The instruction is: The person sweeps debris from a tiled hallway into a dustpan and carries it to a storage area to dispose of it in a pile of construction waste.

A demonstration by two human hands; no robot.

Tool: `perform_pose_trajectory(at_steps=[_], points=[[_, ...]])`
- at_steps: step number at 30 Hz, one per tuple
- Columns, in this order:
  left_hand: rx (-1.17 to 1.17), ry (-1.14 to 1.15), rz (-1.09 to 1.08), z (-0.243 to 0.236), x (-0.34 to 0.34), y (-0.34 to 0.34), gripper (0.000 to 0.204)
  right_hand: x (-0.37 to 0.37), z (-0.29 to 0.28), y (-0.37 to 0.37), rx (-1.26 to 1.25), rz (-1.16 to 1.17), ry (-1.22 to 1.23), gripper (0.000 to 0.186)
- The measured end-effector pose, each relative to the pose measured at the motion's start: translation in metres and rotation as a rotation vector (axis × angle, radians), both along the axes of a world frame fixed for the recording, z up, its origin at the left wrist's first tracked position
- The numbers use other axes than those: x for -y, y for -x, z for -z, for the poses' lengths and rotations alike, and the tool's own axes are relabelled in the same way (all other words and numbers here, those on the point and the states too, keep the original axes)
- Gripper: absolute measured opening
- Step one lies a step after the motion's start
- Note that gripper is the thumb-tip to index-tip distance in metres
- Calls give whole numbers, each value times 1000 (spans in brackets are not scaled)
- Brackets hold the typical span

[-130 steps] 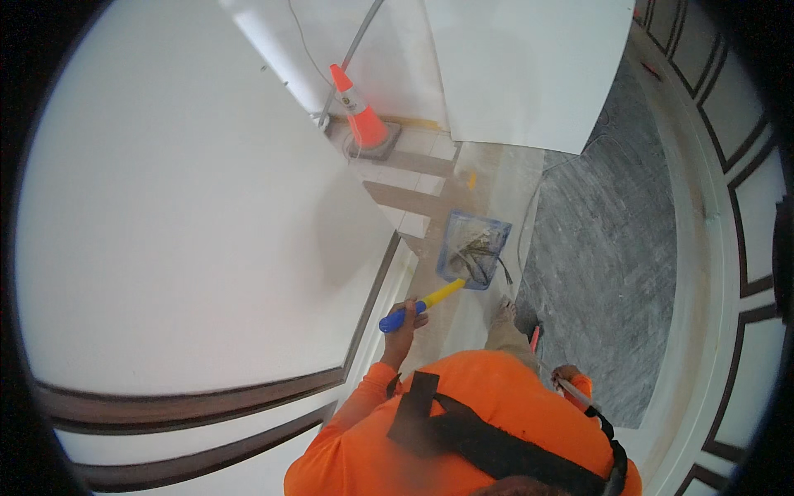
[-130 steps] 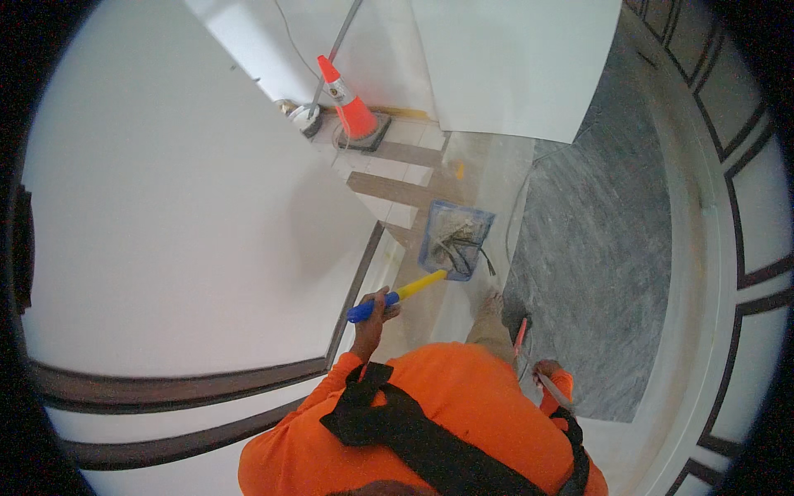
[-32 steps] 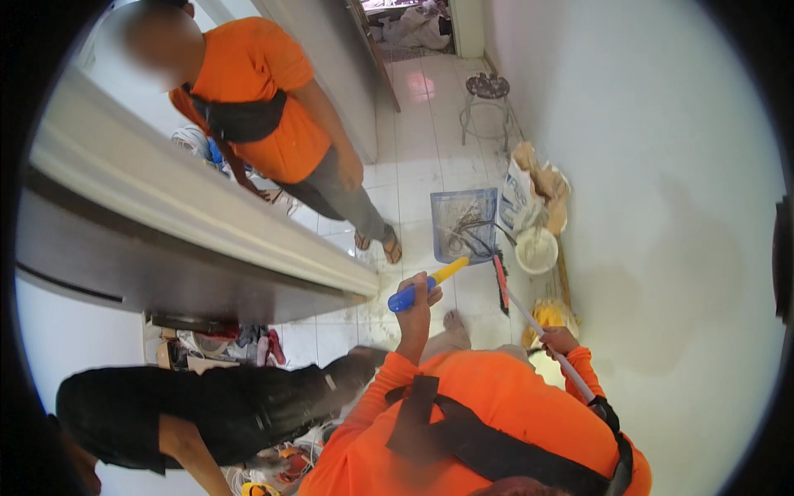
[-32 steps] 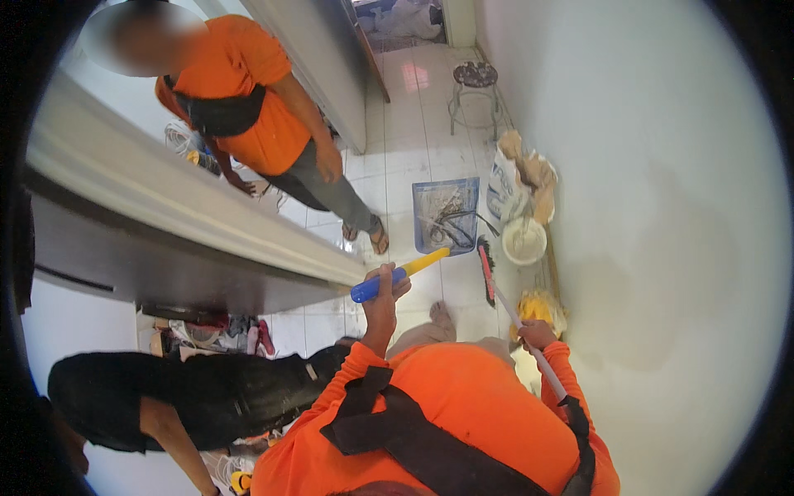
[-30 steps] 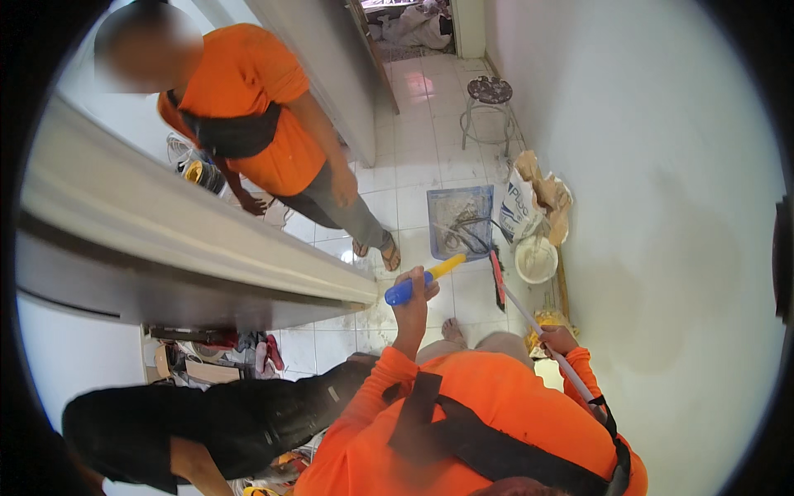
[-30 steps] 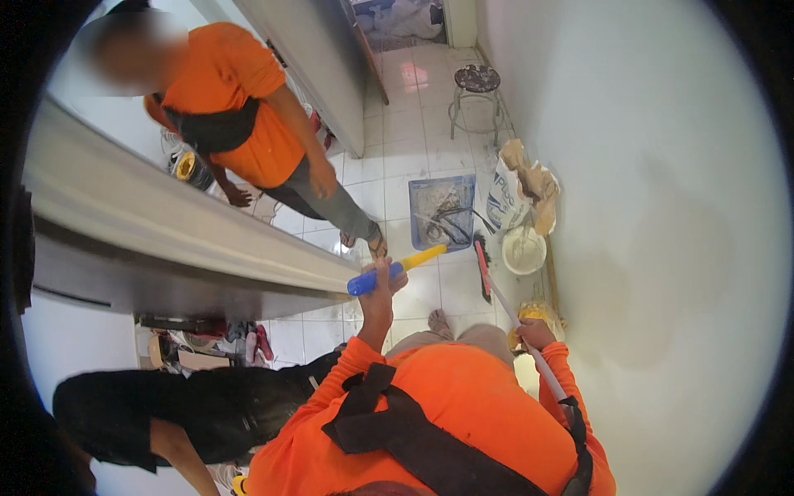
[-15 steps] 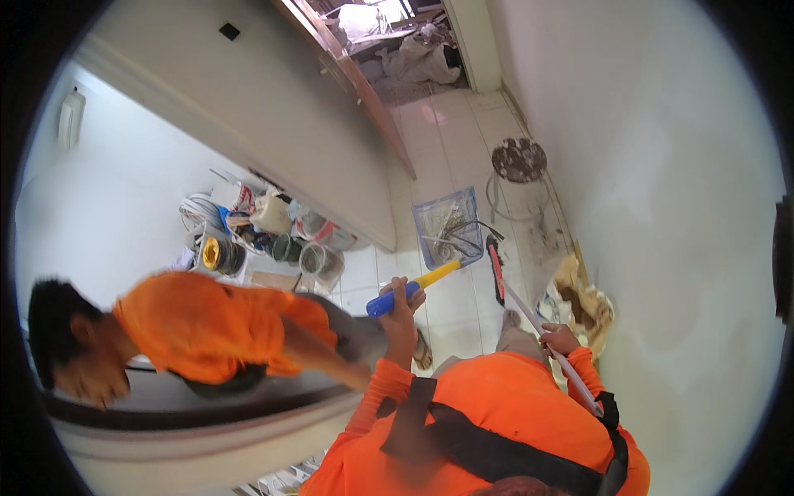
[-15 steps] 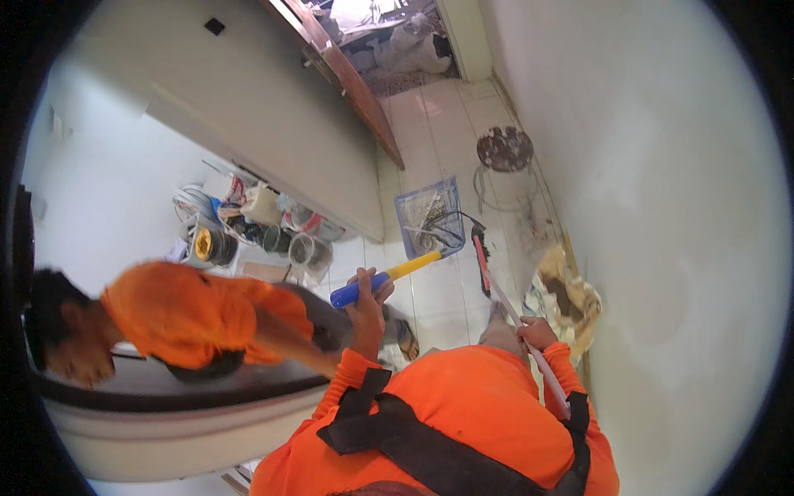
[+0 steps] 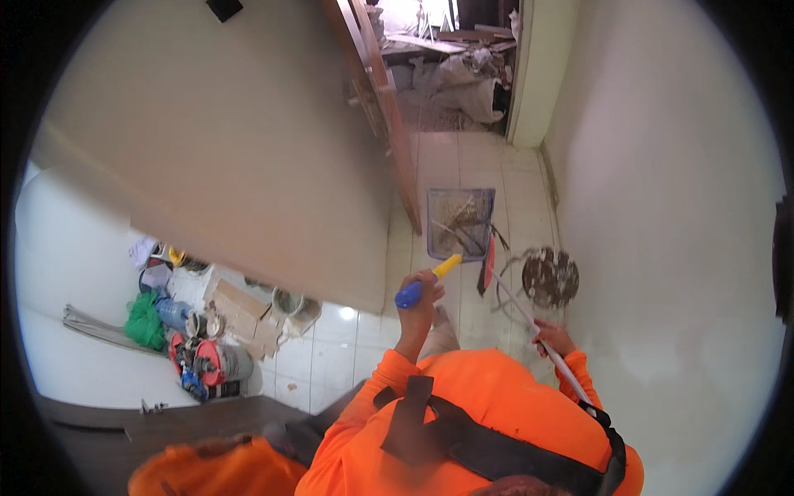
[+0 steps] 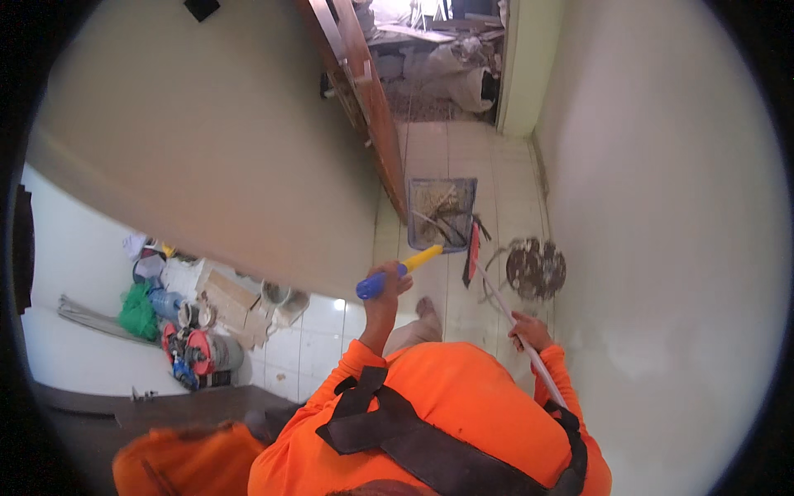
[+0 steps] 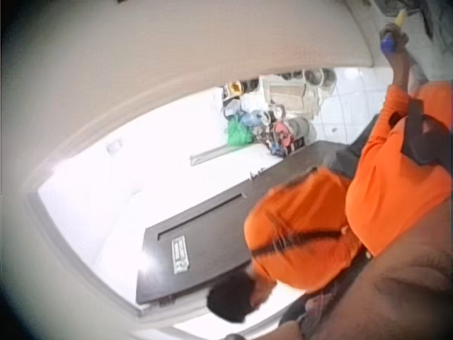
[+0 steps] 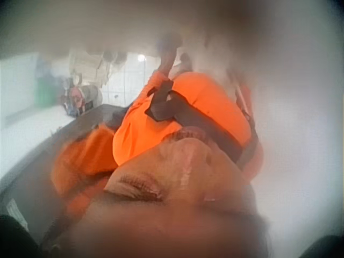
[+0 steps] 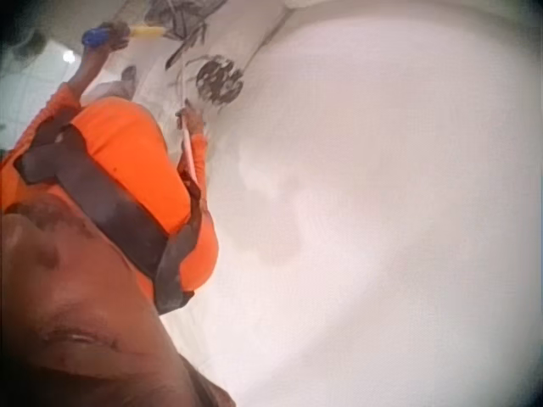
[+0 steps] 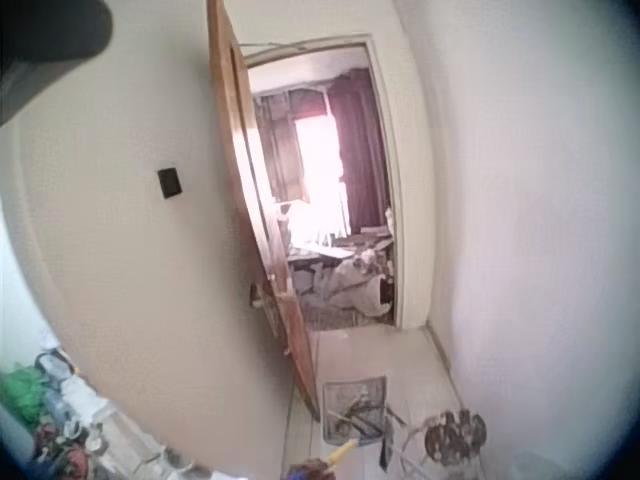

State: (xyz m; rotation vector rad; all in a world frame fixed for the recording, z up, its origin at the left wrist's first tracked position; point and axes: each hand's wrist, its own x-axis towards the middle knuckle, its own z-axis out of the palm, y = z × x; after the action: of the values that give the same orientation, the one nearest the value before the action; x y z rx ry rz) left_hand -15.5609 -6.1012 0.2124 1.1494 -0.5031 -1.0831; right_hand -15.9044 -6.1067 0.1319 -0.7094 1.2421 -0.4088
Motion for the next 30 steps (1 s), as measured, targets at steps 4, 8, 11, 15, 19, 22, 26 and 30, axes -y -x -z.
perform_pose_trajectory(at_steps=[4,8,11,15,19,22,26,30], points=[[20,-20,81,32,195,-39,31,152,20,-31,-120,67,-63,59],[84,-6,140,51,327,-84,31,248,39,-64,-268,69,-17,60],[55,9,125,56,378,-79,29,292,60,-61,-231,159,-121,60],[42,18,77,47,491,-71,29,413,94,-39,-180,99,-181,54],[-12,-45,21,43,592,-84,28,554,111,-42,-253,-69,-279,48],[-25,14,-6,53,628,-111,30,634,103,-76,-165,-122,-231,46],[-24,-7,-78,60,697,-138,31,755,79,-135,-137,-311,-199,45],[-36,38,-163,57,790,-173,32,872,72,-197,-27,-288,-239,43]])
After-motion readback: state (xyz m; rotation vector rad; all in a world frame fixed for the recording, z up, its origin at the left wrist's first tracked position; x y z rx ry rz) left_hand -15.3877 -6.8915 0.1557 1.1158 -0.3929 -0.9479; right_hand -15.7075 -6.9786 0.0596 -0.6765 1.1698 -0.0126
